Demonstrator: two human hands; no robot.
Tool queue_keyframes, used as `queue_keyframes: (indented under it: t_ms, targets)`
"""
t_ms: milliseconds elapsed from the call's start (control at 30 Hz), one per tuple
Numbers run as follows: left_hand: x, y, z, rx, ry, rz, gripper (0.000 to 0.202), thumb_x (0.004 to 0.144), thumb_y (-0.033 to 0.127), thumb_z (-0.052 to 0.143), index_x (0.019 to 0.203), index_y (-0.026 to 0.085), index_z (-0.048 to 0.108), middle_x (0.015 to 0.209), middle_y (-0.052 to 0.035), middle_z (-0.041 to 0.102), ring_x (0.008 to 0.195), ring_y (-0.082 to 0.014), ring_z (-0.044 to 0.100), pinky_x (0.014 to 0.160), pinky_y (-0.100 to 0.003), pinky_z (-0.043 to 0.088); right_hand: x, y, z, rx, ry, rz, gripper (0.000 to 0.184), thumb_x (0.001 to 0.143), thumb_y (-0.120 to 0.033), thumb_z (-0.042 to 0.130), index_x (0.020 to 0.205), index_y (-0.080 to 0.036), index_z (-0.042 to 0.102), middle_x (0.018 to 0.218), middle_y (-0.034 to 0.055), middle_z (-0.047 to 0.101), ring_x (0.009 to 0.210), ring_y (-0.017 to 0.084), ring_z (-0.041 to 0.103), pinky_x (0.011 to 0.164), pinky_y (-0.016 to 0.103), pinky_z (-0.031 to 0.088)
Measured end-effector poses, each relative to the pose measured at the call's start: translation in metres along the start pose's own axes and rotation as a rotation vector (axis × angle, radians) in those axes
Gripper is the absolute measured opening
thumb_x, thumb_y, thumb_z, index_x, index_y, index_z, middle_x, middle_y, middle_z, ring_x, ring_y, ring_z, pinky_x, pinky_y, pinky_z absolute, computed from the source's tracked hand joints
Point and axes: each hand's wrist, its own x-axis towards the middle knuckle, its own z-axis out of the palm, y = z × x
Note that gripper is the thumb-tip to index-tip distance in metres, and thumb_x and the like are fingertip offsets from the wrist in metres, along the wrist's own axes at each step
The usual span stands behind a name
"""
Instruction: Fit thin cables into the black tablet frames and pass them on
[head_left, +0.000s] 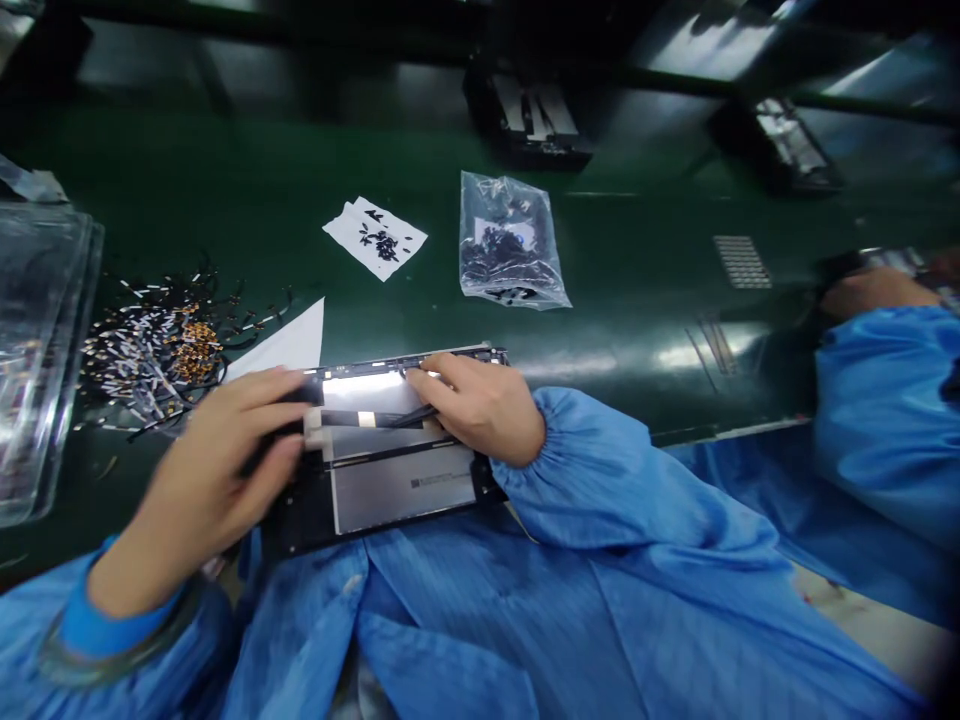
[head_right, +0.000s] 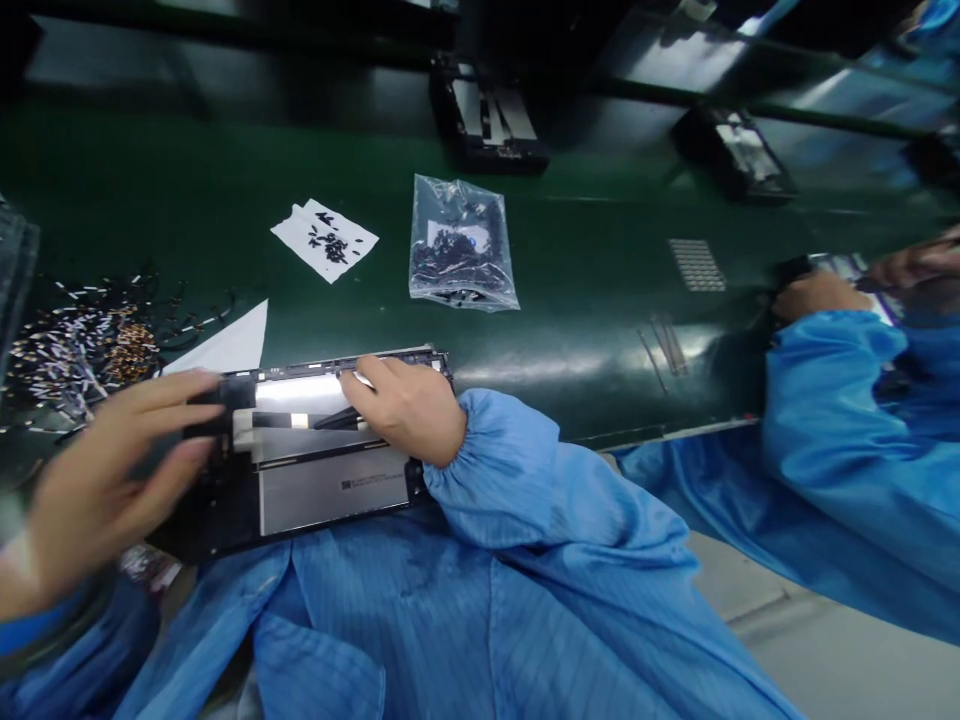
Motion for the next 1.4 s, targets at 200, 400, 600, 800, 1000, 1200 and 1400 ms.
queue_keyframes:
  t_ms: [200, 400, 600, 800, 1000, 1200, 1400]
  targets:
    - [0.052, -0.003, 0.056, 0.116, -0.356, 0.355, 0.027, 0.095, 0.029, 0.046, 0.113, 0.019, 0.064, 0.131, -0.0110, 0.064, 0.128, -0.0277, 0.055, 0.108, -0.048, 0.042, 0.003, -0.002, 0.002, -0.014, 0.012, 0.001, 0.028, 0.096, -0.012, 0.044, 0.094, -0.014, 0.071, 0.086, 0.0048, 0.072, 0.067, 0.015, 0.060, 0.058, 0.029, 0.039]
    - [0.053, -0.009, 0.053, 0.149, -0.317, 0.372, 0.030, 0.097, 0.023, 0.043, 0.121, 0.014, 0.060, 0.123, -0.0109, 0.068, 0.120, -0.0232, 0.060, 0.102, -0.042, 0.049, -0.002, 0.002, -0.007, 0.058, -0.097, 0.013, 0.034, 0.101, -0.014, 0.035, 0.099, -0.014, 0.069, 0.085, 0.0046, 0.071, 0.073, 0.015, 0.061, 0.060, 0.029, 0.038]
    - [0.051, -0.013, 0.055, 0.270, -0.293, 0.471, 0.037, 0.095, 0.013, 0.038, 0.126, 0.014, 0.059, 0.129, -0.0120, 0.065, 0.122, -0.0253, 0.059, 0.097, -0.044, 0.052, -0.019, 0.006, -0.023, 0.080, -0.172, 0.048, 0.034, 0.101, -0.013, 0.034, 0.112, -0.015, 0.066, 0.096, 0.0056, 0.072, 0.079, 0.014, 0.062, 0.061, 0.027, 0.041]
    - [0.050, -0.010, 0.056, 0.404, -0.269, 0.584, 0.037, 0.091, 0.007, 0.042, 0.124, 0.012, 0.059, 0.128, -0.0143, 0.064, 0.122, -0.0282, 0.059, 0.096, -0.045, 0.052, -0.028, 0.007, -0.017, -0.047, -0.041, 0.029, 0.029, 0.099, -0.012, 0.042, 0.111, -0.014, 0.068, 0.097, 0.0050, 0.074, 0.074, 0.014, 0.060, 0.058, 0.029, 0.038]
    - [0.051, -0.008, 0.055, 0.454, -0.264, 0.633, 0.038, 0.089, 0.004, 0.045, 0.125, 0.010, 0.057, 0.127, -0.0162, 0.064, 0.121, -0.0286, 0.059, 0.093, -0.043, 0.052, -0.029, 0.007, -0.009, -0.082, 0.003, 0.050, 0.027, 0.099, -0.014, 0.043, 0.110, -0.017, 0.068, 0.098, 0.0041, 0.074, 0.074, 0.014, 0.057, 0.058, 0.029, 0.037]
    - [0.050, -0.008, 0.054, 0.457, -0.262, 0.644, 0.038, 0.087, 0.002, 0.049, 0.124, 0.008, 0.057, 0.126, -0.0176, 0.064, 0.121, -0.0305, 0.059, 0.093, -0.043, 0.052, -0.030, 0.007, -0.008, -0.082, 0.027, 0.053, 0.026, 0.097, -0.014, 0.046, 0.109, -0.016, 0.069, 0.096, 0.0041, 0.074, 0.074, 0.015, 0.056, 0.057, 0.029, 0.036]
    - [0.050, -0.007, 0.055, 0.449, -0.287, 0.632, 0.039, 0.088, 0.002, 0.046, 0.125, 0.008, 0.056, 0.128, -0.0175, 0.063, 0.122, -0.0310, 0.058, 0.094, -0.045, 0.053, -0.027, 0.006, -0.008, -0.082, 0.030, 0.048, 0.026, 0.097, -0.014, 0.046, 0.107, -0.016, 0.069, 0.095, 0.0043, 0.074, 0.073, 0.015, 0.056, 0.058, 0.029, 0.038]
